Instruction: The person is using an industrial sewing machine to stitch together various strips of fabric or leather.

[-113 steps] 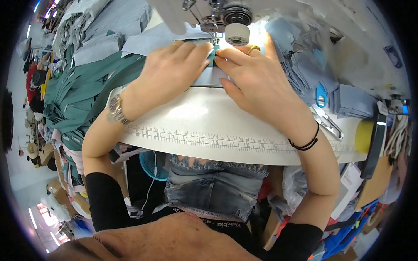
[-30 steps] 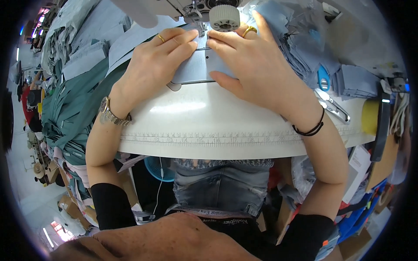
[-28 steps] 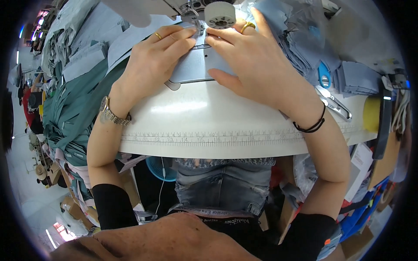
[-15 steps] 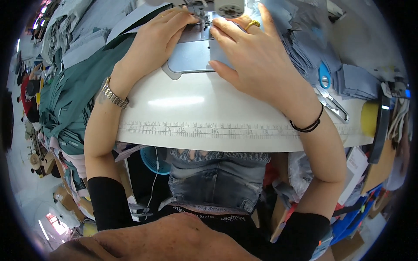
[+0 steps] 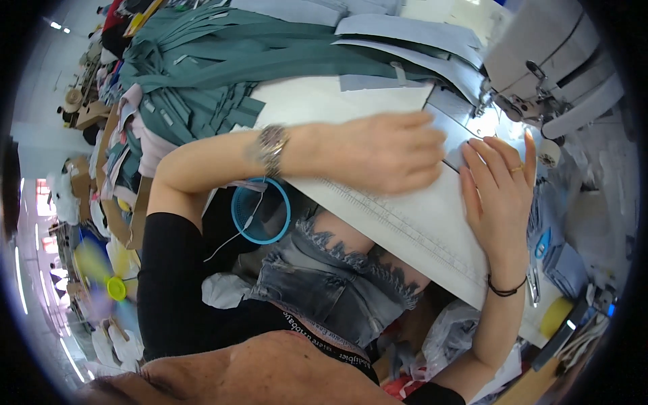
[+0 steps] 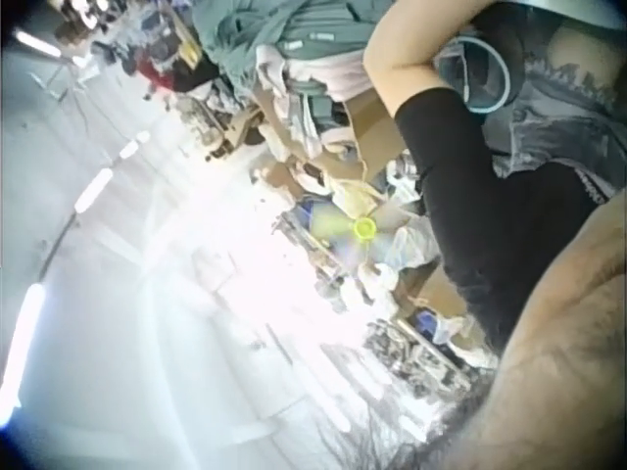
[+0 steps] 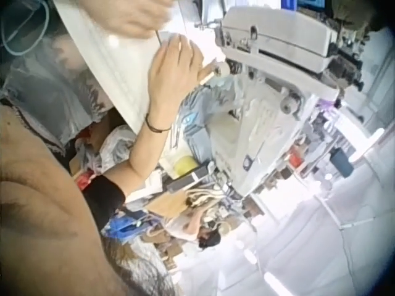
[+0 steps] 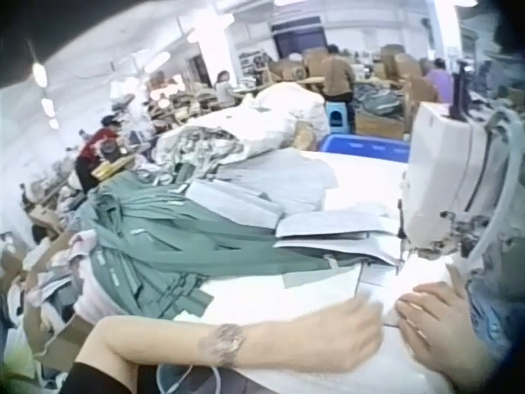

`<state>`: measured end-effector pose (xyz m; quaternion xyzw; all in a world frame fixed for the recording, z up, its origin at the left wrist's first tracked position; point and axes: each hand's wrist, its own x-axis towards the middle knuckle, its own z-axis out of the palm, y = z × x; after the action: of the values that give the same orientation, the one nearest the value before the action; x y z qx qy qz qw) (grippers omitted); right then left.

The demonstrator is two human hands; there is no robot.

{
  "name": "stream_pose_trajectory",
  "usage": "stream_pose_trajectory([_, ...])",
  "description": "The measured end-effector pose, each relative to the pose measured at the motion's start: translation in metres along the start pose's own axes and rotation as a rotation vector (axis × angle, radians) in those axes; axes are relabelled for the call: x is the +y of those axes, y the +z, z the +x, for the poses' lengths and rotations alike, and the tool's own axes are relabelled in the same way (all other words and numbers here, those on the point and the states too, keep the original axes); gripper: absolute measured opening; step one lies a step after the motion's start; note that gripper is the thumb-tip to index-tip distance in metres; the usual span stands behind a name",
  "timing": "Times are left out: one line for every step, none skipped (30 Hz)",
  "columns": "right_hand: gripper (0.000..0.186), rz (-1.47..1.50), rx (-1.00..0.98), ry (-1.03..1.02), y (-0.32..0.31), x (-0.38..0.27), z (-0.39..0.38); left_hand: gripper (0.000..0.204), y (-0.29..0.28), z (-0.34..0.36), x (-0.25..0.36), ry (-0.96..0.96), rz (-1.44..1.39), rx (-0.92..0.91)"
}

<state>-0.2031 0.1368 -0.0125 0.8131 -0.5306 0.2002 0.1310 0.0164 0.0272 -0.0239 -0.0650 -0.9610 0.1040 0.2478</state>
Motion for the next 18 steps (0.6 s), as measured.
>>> stream_pose_trajectory([0.025, 0.041, 0.025, -0.008, -0.001, 0.000, 0.001, 0.019, -0.020, -0.012, 0.013, 0.015, 0.026, -0.069])
stream_pose_trajectory([0.024, 0.041, 0.049, -0.045, -0.003, -0.001, 0.004, 0.020, -0.038, -0.025, 0.021, -0.015, 0.047, -0.047])
stream_pose_trajectory([0.024, 0.041, 0.053, -0.048, -0.003, -0.001, 0.004, 0.022, -0.059, -0.037, 0.018, -0.164, 0.039, -0.045])
stream_pose_trajectory([0.024, 0.033, 0.057, -0.062, -0.006, 0.000, 0.004, 0.025, -0.081, -0.049, 0.012, -0.307, 0.031, -0.034])
stream_pose_trajectory([0.024, 0.033, 0.066, -0.084, -0.008, 0.000, 0.005, 0.033, -0.099, -0.073, 0.004, -0.429, 0.269, -0.034])
stream_pose_trajectory([0.024, 0.032, 0.066, -0.094, -0.007, 0.000, 0.005, 0.036, -0.115, -0.087, -0.007, -0.662, 0.362, -0.043])
stream_pose_trajectory([0.024, 0.045, 0.079, -0.113, -0.007, 0.001, 0.005, 0.032, -0.123, -0.109, -0.016, -0.769, 0.553, -0.065])
stream_pose_trajectory([0.025, 0.058, 0.095, -0.139, -0.008, 0.001, 0.006, 0.026, -0.131, -0.141, -0.025, -0.869, 0.559, -0.165])
stream_pose_trajectory([0.025, 0.053, 0.101, -0.164, -0.008, 0.001, 0.007, 0.020, -0.144, -0.149, -0.034, -0.853, 0.408, -0.191])
stream_pose_trajectory([0.024, 0.064, 0.108, -0.159, -0.009, -0.001, 0.005, 0.017, -0.143, -0.154, -0.027, -0.859, 0.328, -0.178])
stream_pose_trajectory([0.024, 0.065, 0.115, -0.140, -0.009, -0.003, 0.005, 0.014, -0.141, -0.136, -0.020, -0.848, 0.241, -0.159])
stream_pose_trajectory([0.029, 0.101, 0.069, -0.170, -0.013, -0.013, 0.006, 0.013, -0.140, -0.118, -0.009, -0.767, 0.130, -0.054])
stream_pose_trajectory([0.029, 0.117, 0.065, -0.166, -0.013, -0.019, 0.007, 0.014, -0.131, -0.092, -0.002, -0.688, -0.010, 0.011])
stream_pose_trajectory([0.029, 0.302, -0.057, -0.076, -0.022, -0.040, 0.014, 0.017, -0.125, -0.067, 0.011, -0.671, -0.326, 0.145])
stream_pose_trajectory([0.030, 0.484, -0.180, 0.024, -0.029, -0.059, 0.020, 0.018, -0.120, -0.043, 0.021, -0.583, -0.480, 0.190])
stream_pose_trajectory([0.030, 0.736, -0.407, 0.184, -0.037, -0.076, 0.026, 0.017, -0.114, -0.022, 0.030, -0.529, -0.651, 0.234])
stream_pose_trajectory([0.031, 0.985, -0.636, 0.360, -0.042, -0.090, 0.032, 0.017, -0.110, -0.006, 0.033, -0.507, -0.817, 0.186])
stream_pose_trajectory([0.031, 0.982, -0.643, 0.376, -0.036, -0.108, 0.037, 0.017, -0.108, 0.003, 0.034, -0.542, -0.859, 0.187])
